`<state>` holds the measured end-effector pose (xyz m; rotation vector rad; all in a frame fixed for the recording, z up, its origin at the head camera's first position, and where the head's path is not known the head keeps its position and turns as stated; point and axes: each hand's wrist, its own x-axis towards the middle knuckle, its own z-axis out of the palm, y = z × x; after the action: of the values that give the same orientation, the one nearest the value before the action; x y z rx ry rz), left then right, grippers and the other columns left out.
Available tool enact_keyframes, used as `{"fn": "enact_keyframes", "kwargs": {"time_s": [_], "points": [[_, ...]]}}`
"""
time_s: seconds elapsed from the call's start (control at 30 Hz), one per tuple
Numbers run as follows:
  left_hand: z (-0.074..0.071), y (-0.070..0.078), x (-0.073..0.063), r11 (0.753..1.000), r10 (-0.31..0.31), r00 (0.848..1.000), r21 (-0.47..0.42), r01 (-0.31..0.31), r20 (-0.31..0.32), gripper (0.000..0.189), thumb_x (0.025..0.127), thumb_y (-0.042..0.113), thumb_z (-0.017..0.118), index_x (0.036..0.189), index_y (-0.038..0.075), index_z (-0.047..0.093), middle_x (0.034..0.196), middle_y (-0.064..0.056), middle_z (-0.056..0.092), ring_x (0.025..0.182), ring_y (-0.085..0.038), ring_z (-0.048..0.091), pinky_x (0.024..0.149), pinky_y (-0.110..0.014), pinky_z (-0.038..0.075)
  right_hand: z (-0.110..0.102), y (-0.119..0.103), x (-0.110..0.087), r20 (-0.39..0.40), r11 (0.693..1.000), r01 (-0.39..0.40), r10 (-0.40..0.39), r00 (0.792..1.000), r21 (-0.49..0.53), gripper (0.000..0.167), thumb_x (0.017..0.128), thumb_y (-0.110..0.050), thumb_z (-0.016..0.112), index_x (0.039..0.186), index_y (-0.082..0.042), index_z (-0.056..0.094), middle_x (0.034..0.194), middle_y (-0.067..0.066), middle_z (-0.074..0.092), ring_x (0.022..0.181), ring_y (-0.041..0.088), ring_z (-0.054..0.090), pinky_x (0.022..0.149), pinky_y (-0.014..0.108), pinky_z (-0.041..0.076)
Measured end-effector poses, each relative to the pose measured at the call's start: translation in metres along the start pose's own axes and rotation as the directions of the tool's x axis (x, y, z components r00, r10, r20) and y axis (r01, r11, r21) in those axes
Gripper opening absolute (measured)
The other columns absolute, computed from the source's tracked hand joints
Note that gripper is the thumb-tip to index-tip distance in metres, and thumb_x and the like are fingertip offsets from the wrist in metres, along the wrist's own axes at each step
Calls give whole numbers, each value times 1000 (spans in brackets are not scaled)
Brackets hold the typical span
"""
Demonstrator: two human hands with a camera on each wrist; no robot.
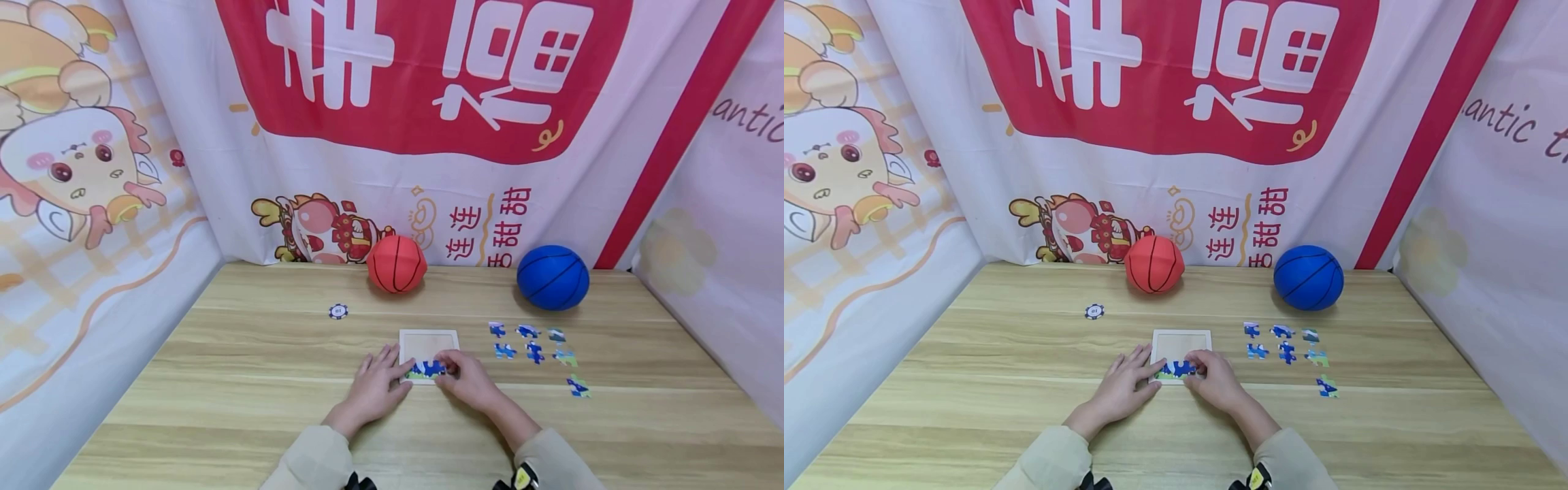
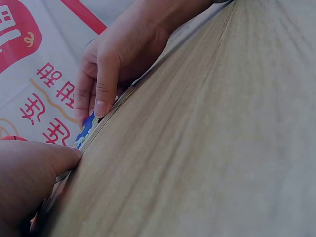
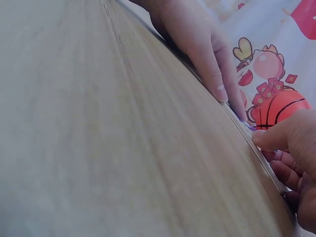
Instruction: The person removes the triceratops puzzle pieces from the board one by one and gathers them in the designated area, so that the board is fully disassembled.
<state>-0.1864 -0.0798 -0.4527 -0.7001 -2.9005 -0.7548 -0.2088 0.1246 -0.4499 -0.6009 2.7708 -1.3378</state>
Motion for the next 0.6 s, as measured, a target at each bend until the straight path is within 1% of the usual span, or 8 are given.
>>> {"fn": "enact_keyframes", "kwargs": {"time_s": [0.07, 0.17, 0.33, 0.43, 0.5, 0.53, 0.6], "points": [[0, 0, 0, 1000, 1, 1000, -3, -1, -2, 42, 86, 37, 49, 124, 20, 48, 137, -14, 25, 126, -28, 16, 98, -50, 8, -1, 0, 0, 1, 1000, -1, 1, 1000, -3, 27, 73, -6, 66, 99, -6, 59, 81, -1, 53, 75, 14, 47, 69, 31, 43], [0, 0, 1, 1000, -2, 1000, -6, 2, 1, 42, 86, 36, 49, 124, 20, 48, 137, -13, 25, 126, -28, 16, 99, -49, 7, -2, -1, 0, 7, 999, -28, 28, 1000, 14, 27, 75, -7, 65, 101, -6, 59, 81, -1, 53, 74, 15, 48, 67, 30, 43], [0, 0, 0, 1000, -5, 1000, 0, 5, -2, 42, 86, 36, 49, 124, 20, 49, 137, -13, 25, 126, -28, 17, 99, -49, 7, -11, -4, -2, 19, 989, -105, 103, 994, 102, 30, 78, -12, 64, 107, -9, 58, 81, 1, 53, 74, 17, 48, 64, 29, 44], [2, -1, 0, 1000, -4, 1000, 1, 4, -7, 42, 86, 37, 49, 124, 20, 49, 137, -13, 26, 126, -28, 17, 99, -49, 7, -22, -5, -6, 13, 973, -158, 158, 987, 167, 30, 78, -12, 63, 108, -10, 58, 84, 3, 53, 77, 18, 48, 64, 30, 44], [2, -1, 0, 1000, -4, 1000, -4, 3, -8, 42, 86, 37, 49, 124, 20, 49, 137, -13, 26, 126, -28, 17, 99, -49, 7, -32, -5, -11, 8, 953, -208, 211, 977, 220, 30, 78, -12, 62, 108, -12, 59, 87, 4, 53, 81, 19, 47, 67, 31, 43], [2, -1, 0, 1000, -2, 1000, -3, 2, -10, 42, 86, 37, 49, 124, 20, 49, 137, -13, 26, 126, -27, 17, 99, -49, 7, -38, -5, -13, 2, 946, -225, 231, 973, 232, 30, 78, -12, 62, 108, -12, 59, 88, 4, 53, 82, 20, 46, 68, 31, 42], [2, -1, 0, 1000, 0, 1000, -3, 0, -15, 42, 86, 37, 49, 124, 20, 49, 137, -13, 26, 126, -27, 17, 99, -48, 7, -51, -6, -18, -25, 951, -224, 235, 972, 215, 31, 79, -11, 62, 110, -11, 58, 90, 4, 53, 83, 20, 46, 68, 31, 42]]}}
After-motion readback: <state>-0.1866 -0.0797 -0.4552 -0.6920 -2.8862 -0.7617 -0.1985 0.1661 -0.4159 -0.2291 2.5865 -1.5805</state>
